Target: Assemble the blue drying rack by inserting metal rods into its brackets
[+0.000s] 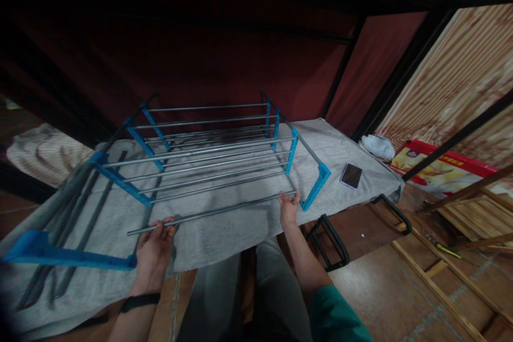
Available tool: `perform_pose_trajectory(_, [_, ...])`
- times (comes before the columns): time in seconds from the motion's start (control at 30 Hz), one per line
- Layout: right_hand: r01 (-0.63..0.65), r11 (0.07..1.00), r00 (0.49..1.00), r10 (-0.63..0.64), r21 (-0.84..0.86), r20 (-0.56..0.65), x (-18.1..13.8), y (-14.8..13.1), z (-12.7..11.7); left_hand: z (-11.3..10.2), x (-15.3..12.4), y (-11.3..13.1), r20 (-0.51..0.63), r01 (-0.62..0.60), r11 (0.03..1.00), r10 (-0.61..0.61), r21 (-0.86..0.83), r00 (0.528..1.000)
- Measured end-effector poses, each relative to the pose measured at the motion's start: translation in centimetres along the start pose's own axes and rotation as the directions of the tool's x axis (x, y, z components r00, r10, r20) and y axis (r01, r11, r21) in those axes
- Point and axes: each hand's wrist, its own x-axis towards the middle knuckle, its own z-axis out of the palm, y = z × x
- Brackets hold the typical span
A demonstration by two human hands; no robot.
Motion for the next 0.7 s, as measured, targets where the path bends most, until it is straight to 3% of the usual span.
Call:
perform_pose_trajectory(0.43, [0.018,0.998,1.0,-0.017,-0.056,0.017,-0.3,-0.1,-0.1,6.2,-4.2,2.7,0.185,-0.114,0.993,0.108,0.022,0.977])
perform_pose_trajectory(0.7, [0.022,0.989,0.996,-0.01,-0.147,0.085,1.0,1.1,-2.1,8.8,-6.0,4.8,0.232,-0.206,0.978,0.194,0.029,0.953])
